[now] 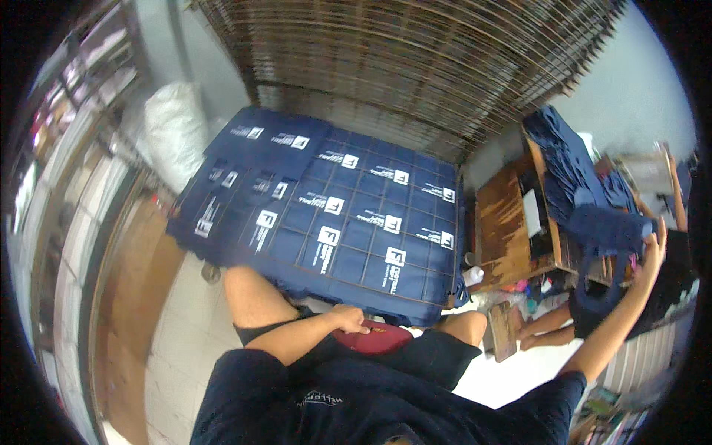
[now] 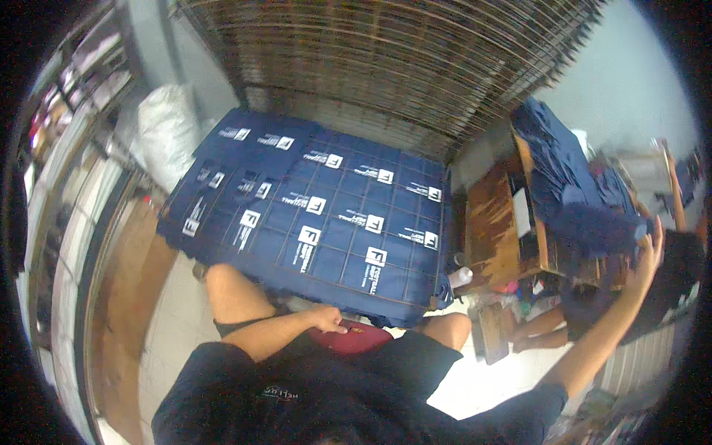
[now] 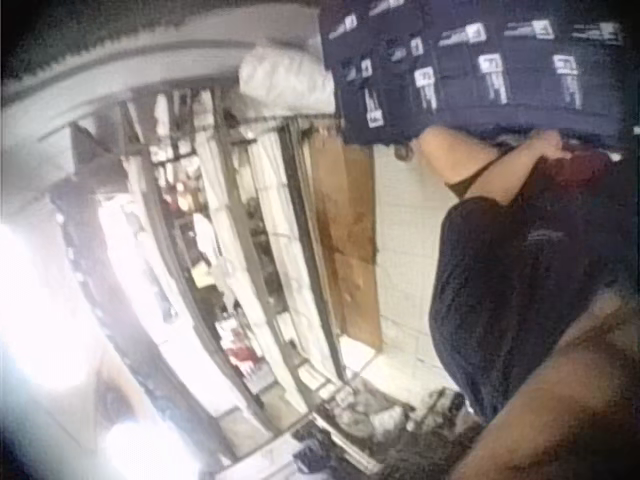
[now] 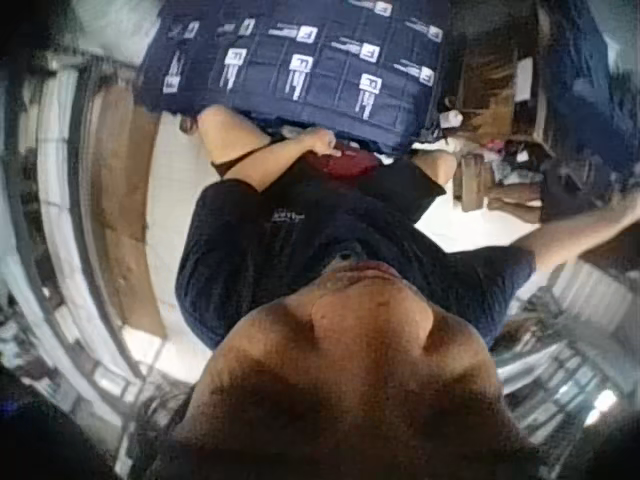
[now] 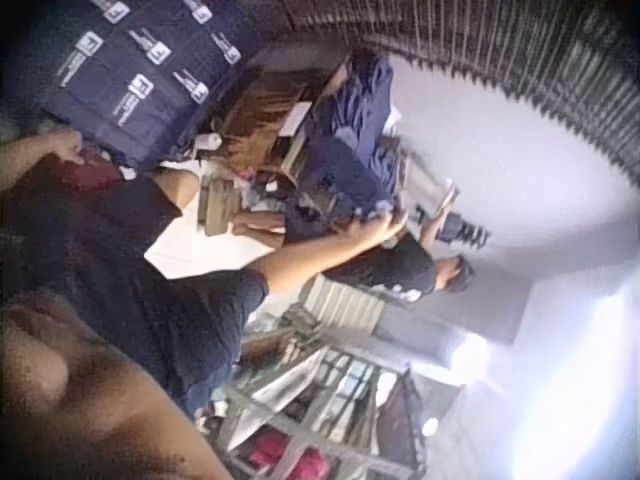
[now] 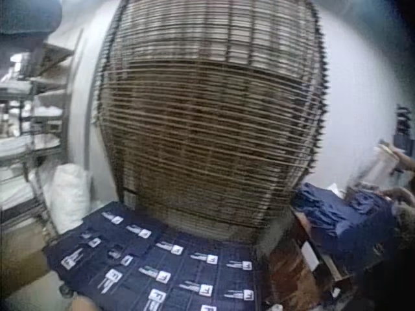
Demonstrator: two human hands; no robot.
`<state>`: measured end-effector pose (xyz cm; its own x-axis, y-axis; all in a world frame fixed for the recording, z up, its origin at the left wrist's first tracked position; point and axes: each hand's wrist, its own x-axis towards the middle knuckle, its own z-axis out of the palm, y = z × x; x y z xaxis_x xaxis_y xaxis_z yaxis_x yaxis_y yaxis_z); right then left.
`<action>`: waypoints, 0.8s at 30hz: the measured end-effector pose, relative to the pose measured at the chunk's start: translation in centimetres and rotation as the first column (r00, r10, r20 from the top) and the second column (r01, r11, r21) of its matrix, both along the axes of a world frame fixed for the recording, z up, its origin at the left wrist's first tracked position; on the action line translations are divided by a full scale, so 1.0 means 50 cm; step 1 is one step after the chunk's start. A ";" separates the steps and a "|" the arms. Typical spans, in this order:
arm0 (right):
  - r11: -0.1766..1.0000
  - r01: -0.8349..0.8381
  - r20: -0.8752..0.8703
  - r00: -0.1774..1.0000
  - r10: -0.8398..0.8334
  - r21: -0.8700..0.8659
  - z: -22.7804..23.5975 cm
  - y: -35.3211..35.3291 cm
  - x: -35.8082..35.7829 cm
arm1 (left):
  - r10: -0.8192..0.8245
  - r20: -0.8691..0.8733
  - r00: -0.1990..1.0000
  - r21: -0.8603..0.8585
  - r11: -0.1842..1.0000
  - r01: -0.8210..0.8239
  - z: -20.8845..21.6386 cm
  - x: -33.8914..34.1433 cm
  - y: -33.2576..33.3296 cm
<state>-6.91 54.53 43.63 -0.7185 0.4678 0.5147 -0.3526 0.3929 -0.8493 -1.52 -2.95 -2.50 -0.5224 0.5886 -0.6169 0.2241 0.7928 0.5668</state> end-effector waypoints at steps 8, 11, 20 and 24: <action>0.789 -0.447 0.489 0.844 0.218 0.421 0.030 -0.443 -0.047 | -0.044 0.113 0.993 0.021 0.999 0.042 -0.021 -0.019 0.002; 0.571 -0.738 0.801 0.558 0.216 0.360 -0.027 -0.634 -0.102 | -0.080 0.170 0.982 0.024 0.997 0.077 -0.033 -0.028 0.001; -0.136 -0.991 0.936 -0.030 0.352 0.019 -0.169 -0.944 -0.218 | -0.340 0.262 0.903 0.155 0.938 0.309 -0.043 -0.062 0.030; 0.087 -0.996 0.859 0.020 0.511 -0.029 -0.190 -1.013 -0.281 | -0.397 0.269 0.877 0.122 0.918 0.378 -0.051 -0.040 0.033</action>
<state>-20.95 3.90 34.12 -0.5263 -0.7667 -0.3677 -0.3222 0.5800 -0.7482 -3.54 -1.30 -5.07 -0.0537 0.7512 -0.6579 0.3286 0.6354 0.6988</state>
